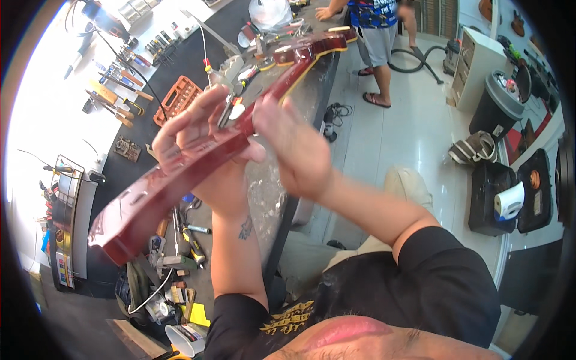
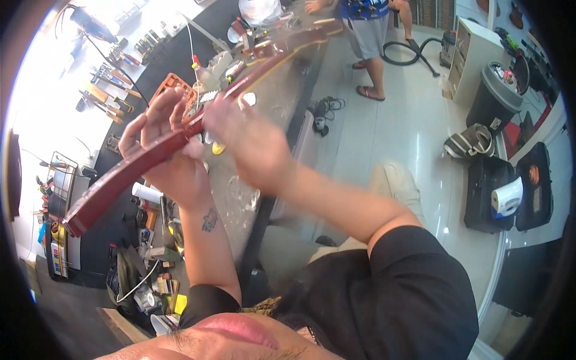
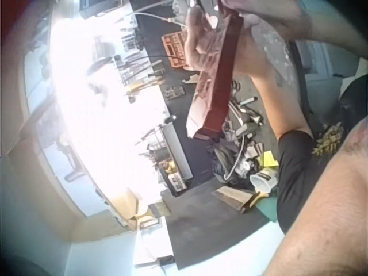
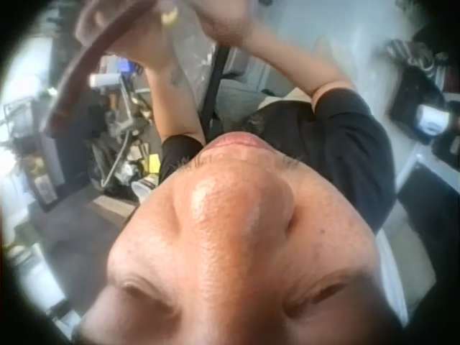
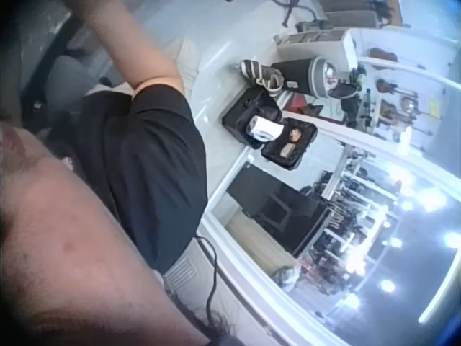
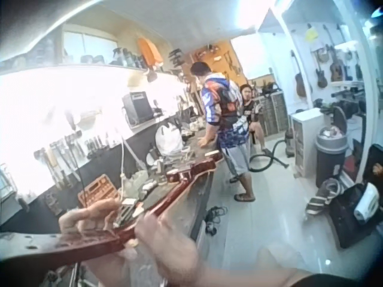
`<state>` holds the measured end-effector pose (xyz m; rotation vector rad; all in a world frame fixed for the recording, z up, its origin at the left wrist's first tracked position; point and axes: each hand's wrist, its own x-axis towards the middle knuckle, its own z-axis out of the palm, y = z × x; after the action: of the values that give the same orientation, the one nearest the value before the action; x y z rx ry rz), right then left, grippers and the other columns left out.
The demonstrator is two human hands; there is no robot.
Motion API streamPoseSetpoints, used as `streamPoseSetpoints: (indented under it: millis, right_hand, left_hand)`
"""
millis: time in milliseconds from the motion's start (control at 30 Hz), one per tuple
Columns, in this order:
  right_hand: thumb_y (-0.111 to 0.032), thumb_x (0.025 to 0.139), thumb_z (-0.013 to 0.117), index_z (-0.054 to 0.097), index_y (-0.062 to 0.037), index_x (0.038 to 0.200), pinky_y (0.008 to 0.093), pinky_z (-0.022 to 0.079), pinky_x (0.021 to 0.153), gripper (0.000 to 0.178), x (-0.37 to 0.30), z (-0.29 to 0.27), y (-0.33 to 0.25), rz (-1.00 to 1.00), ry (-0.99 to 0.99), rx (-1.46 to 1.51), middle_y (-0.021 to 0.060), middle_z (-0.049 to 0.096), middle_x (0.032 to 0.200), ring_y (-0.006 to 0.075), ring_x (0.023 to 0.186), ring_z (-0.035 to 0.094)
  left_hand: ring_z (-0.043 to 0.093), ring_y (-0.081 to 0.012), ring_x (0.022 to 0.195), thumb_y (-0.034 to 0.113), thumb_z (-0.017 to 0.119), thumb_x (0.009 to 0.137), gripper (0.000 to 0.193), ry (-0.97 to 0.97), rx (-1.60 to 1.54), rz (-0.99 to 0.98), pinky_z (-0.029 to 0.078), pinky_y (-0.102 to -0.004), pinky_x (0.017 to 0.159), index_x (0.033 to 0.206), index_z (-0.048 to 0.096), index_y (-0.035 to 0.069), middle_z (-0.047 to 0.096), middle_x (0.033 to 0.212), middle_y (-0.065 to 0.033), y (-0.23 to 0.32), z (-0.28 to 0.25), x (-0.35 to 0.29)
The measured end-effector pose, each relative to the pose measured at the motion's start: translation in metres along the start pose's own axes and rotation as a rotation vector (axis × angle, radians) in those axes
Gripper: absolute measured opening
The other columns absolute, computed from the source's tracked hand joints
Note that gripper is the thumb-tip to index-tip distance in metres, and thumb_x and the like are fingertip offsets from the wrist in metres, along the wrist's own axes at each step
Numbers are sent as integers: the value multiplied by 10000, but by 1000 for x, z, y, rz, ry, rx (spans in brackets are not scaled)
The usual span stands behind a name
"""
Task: The person polishes the neck and headstock of a red electric guitar using a circular pad and a cloth.
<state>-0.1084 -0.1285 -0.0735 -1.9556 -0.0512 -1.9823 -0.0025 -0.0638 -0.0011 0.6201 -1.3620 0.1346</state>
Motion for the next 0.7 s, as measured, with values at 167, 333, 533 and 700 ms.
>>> streamPoseSetpoints:
  millis: [167,333,533,700]
  right_hand:
    - [116,883,503,623,53,1412,530,382,1217,546,3,0,-1,-38,15,-80,269,617,1449,401,1417,553]
    - [124,869,492,619,87,1403,538,396,1209,550,8,5,22,22,1,-139,282,618,1441,400,1401,569]
    - [139,891,477,619,80,1412,510,405,1209,544,5,7,29,9,66,-121,274,617,1447,390,1400,571]
    - [137,913,517,617,44,1430,513,388,1217,535,4,7,18,8,38,-42,251,613,1462,389,1421,548]
  left_hand:
    - [640,-397,1287,224,997,674,922,-49,-68,-12,544,-508,1093,1334,364,101,643,1346,-291,0,-6,3]
    - [643,-456,1270,158,989,701,907,-7,-159,-117,569,-541,1072,1342,350,122,602,1379,-328,5,-5,5]
    - [651,-477,1255,136,980,724,864,-13,-157,-144,610,-539,1008,1342,377,123,604,1374,-332,9,-3,5]
    - [664,-475,1233,153,985,714,861,2,-158,-138,603,-563,1014,1328,383,115,606,1358,-331,7,0,0]
